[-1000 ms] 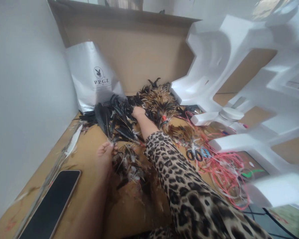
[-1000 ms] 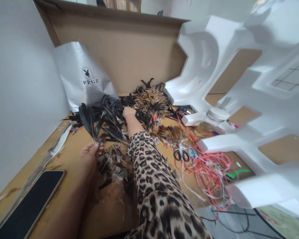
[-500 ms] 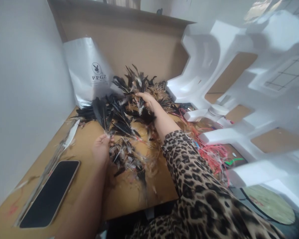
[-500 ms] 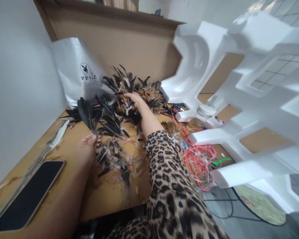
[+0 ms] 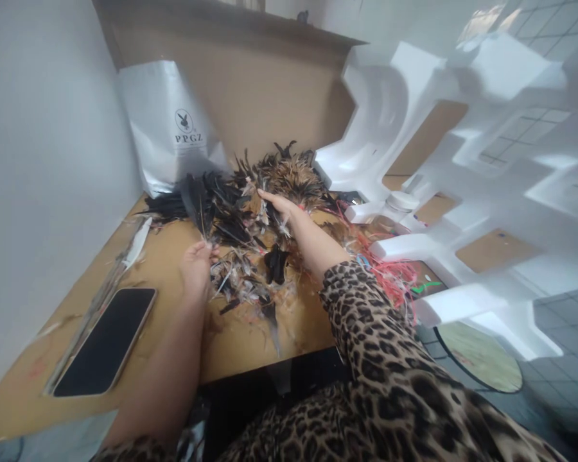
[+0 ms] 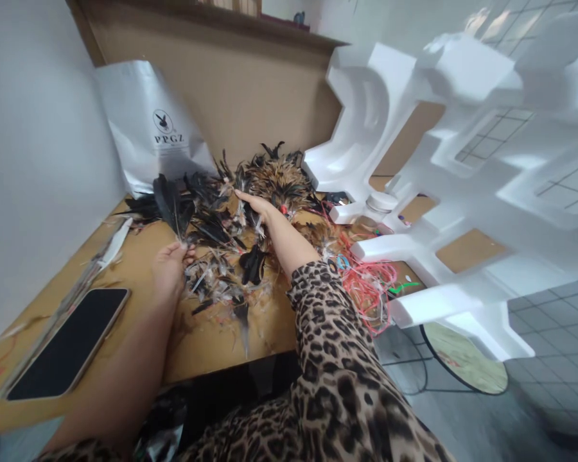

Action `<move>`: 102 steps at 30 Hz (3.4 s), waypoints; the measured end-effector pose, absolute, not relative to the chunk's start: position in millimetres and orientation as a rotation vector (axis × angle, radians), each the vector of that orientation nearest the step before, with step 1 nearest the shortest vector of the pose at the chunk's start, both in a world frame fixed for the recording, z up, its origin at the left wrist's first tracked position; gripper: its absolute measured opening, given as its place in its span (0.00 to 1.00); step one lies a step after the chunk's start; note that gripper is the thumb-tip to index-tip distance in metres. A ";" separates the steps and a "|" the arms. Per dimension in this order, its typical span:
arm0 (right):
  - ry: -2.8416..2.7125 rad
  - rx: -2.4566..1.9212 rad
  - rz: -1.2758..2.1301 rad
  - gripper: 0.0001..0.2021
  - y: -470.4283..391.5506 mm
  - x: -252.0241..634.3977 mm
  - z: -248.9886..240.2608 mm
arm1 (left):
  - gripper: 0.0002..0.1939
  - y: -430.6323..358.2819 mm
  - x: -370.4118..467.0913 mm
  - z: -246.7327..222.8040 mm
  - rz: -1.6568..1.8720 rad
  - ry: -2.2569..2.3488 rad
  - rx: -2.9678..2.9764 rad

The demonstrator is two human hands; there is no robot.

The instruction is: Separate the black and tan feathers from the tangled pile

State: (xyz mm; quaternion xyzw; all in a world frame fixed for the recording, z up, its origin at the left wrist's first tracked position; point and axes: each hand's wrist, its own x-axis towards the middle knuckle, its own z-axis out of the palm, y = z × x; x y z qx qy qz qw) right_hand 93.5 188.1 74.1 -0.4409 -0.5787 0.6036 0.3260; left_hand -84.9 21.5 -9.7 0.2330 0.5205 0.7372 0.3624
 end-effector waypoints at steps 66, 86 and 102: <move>-2.403 -1.652 0.356 0.07 65.0 159.8 29.2 | 0.05 10.5 -74.4 6.9 1.927 1.336 0.707; -1.306 -1.066 1.461 0.06 86.8 142.5 10.6 | 0.06 6.6 -69.1 6.8 1.769 1.176 0.724; -2.392 -1.085 0.838 0.10 75.6 180.9 29.1 | 0.11 -4.9 -49.5 10.0 1.555 1.224 0.841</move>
